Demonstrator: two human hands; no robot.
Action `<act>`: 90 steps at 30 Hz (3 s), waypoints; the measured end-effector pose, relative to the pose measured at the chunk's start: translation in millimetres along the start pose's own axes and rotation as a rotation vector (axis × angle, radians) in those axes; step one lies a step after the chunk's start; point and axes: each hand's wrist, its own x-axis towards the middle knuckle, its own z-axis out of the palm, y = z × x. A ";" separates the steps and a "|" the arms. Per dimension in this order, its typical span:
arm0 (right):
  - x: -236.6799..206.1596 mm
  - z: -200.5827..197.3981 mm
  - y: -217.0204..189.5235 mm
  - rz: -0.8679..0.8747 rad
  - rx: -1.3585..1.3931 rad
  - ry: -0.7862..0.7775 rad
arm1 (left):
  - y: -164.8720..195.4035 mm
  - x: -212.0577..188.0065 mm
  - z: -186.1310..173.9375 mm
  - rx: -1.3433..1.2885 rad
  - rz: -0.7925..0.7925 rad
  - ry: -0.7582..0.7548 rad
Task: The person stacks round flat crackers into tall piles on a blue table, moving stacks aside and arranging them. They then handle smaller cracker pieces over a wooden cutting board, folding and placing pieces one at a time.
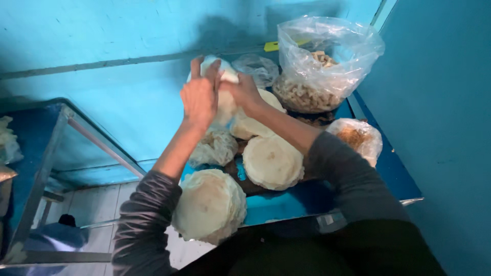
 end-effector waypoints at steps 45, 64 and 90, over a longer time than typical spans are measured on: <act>60.8 98.9 27.4 0.579 0.758 0.381 | -56.1 -1.1 11.2 -1.296 -1.196 -0.215; 28.0 45.9 -51.0 0.161 -0.543 -0.361 | -79.6 -15.8 5.0 -0.417 -0.645 -0.125; -232.5 -96.1 -63.5 -0.981 -1.601 -0.654 | 37.8 -107.0 -129.1 -0.485 -0.171 -0.384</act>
